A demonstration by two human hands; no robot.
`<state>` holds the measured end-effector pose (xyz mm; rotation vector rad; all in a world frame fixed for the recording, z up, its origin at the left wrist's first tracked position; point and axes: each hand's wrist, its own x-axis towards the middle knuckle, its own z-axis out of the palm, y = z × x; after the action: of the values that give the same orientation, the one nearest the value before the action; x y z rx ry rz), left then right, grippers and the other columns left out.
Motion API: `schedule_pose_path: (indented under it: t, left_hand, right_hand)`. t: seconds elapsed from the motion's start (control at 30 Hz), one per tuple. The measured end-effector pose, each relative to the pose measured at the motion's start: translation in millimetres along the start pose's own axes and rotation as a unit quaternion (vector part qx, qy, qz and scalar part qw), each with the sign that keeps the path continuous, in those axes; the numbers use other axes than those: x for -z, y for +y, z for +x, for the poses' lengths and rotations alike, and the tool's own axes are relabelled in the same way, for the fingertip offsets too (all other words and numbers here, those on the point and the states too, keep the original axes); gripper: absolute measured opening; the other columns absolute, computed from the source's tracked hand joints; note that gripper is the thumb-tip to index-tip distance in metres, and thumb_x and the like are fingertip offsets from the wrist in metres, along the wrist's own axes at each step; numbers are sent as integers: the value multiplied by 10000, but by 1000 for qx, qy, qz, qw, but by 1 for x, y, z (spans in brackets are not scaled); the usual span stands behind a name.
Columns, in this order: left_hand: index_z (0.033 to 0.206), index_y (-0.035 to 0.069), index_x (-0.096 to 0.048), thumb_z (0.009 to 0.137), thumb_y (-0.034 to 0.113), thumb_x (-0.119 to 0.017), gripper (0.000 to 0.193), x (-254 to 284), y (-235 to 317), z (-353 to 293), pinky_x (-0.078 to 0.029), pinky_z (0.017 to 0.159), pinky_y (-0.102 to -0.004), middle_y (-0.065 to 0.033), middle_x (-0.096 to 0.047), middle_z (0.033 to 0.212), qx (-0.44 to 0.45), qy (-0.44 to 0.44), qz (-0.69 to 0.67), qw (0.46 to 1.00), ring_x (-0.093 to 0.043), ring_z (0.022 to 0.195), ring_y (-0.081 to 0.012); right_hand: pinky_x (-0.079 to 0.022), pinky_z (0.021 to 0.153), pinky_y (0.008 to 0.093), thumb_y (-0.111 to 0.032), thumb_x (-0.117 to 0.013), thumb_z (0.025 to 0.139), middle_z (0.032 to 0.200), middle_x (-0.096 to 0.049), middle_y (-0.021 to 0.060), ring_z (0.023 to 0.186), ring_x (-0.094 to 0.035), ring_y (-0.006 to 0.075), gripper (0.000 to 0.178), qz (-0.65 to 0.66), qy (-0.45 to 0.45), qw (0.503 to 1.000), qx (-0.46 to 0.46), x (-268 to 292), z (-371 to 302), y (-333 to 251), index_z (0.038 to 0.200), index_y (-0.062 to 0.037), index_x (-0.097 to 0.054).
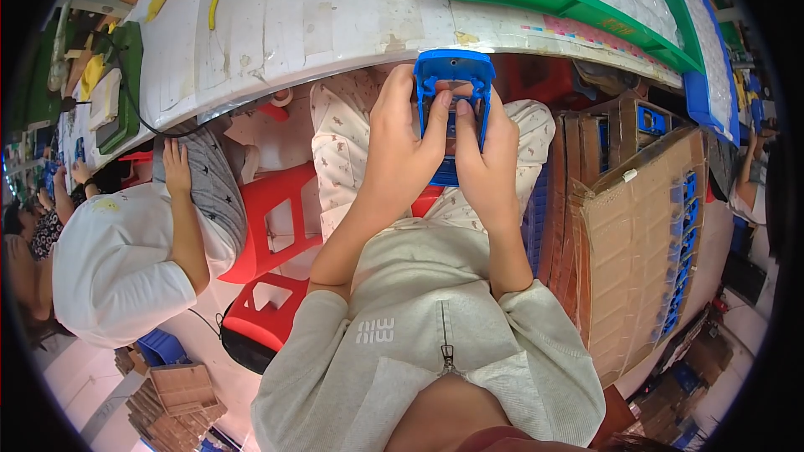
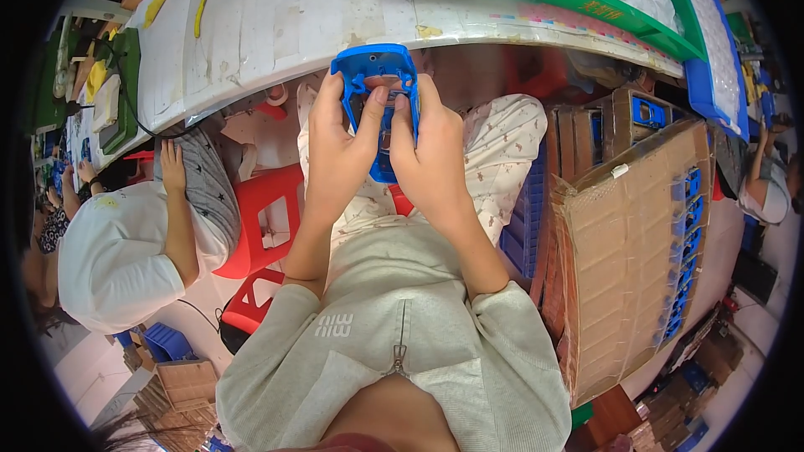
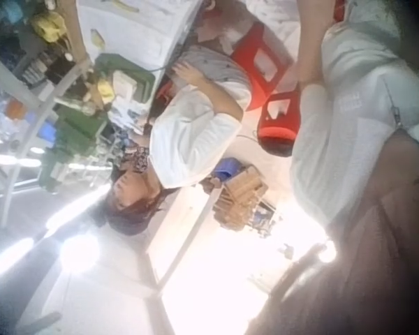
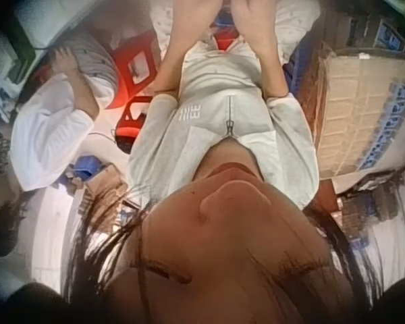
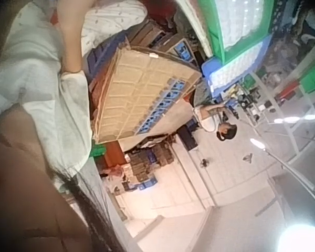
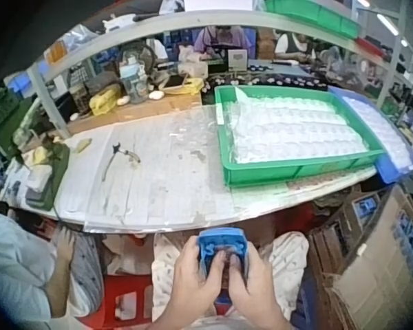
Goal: The person assembles small plastic toy cars by hand, inserting plastic components into blue toy car shells.
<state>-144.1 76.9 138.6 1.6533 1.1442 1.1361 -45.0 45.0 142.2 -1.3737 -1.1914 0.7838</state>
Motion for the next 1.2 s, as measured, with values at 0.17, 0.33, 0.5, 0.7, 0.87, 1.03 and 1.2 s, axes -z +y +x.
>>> schedule_pose_path:
  t: [0.17, 0.33, 0.5, 0.7, 0.87, 1.03, 1.2]
  left_hand:
    - [946, -2, -514, 830, 53, -569, 139, 2, -6, 0, -453, 680, -249, -83, -611, 874, -19, -9, -19, 1000, -574, 788, -119]
    - [953, -9, -513, 829, 34, -566, 141, 2, 1, 0, -457, 688, -233, -85, -613, 883, -5, -19, -8, 1000, -574, 799, -102]
    - [899, -17, -525, 779, -24, -542, 122, -3, 3, 1, -423, 698, -293, -110, -546, 829, 19, 28, -119, 992, -547, 769, -206]
    - [948, -21, -506, 807, -17, -536, 145, -2, 6, 1, -414, 672, -224, -64, -530, 825, -3, 84, -112, 990, -499, 774, -105]
    - [980, -24, -503, 810, -18, -535, 173, -1, 3, 0, -420, 685, -237, -69, -534, 865, 39, 71, -120, 990, -499, 779, -113]
    - [1006, -24, -494, 791, -27, -548, 221, 2, 6, -1, -421, 720, -250, -72, -535, 896, 19, 44, -69, 996, -508, 808, -126]
    - [1162, -20, -351, 760, 22, -613, 482, -3, -12, -19, -393, 842, -287, -111, -480, 1038, 37, -2, -212, 977, -477, 969, -169]
  right_hand:
    - [-425, 483, 285, -5, -430, 842, 681, -602, 141, 503, -571, 192, 148, 21, 13, 1000, 7, -4, 0, 1, 951, -4, -530]
    - [-402, 465, 282, 3, -440, 831, 629, -575, 132, 473, -545, 185, 153, -26, 9, 1000, 3, -1, -1, -2, 950, -19, -535]
    - [-439, 550, 273, 15, -432, 829, 723, -584, 122, 598, -572, 152, 174, 24, 1, 999, 21, -2, -3, 4, 992, 1, -491]
    - [-452, 662, 259, 38, -419, 831, 858, -576, 93, 742, -565, 120, 237, 108, -55, 992, -34, 2, -12, 4, 1064, 8, -446]
    - [-450, 658, 251, 31, -420, 842, 826, -565, 87, 735, -555, 108, 190, 85, -47, 994, -40, -1, -13, 6, 1028, 6, -450]
    - [-442, 654, 243, 17, -426, 853, 809, -560, 85, 722, -549, 106, 134, 66, -35, 997, -26, 0, -12, 10, 984, 2, -449]
    - [-432, 640, 248, -2, -451, 836, 800, -563, 117, 714, -554, 137, 131, 58, -27, 998, -1, 0, -9, 16, 967, 4, -452]
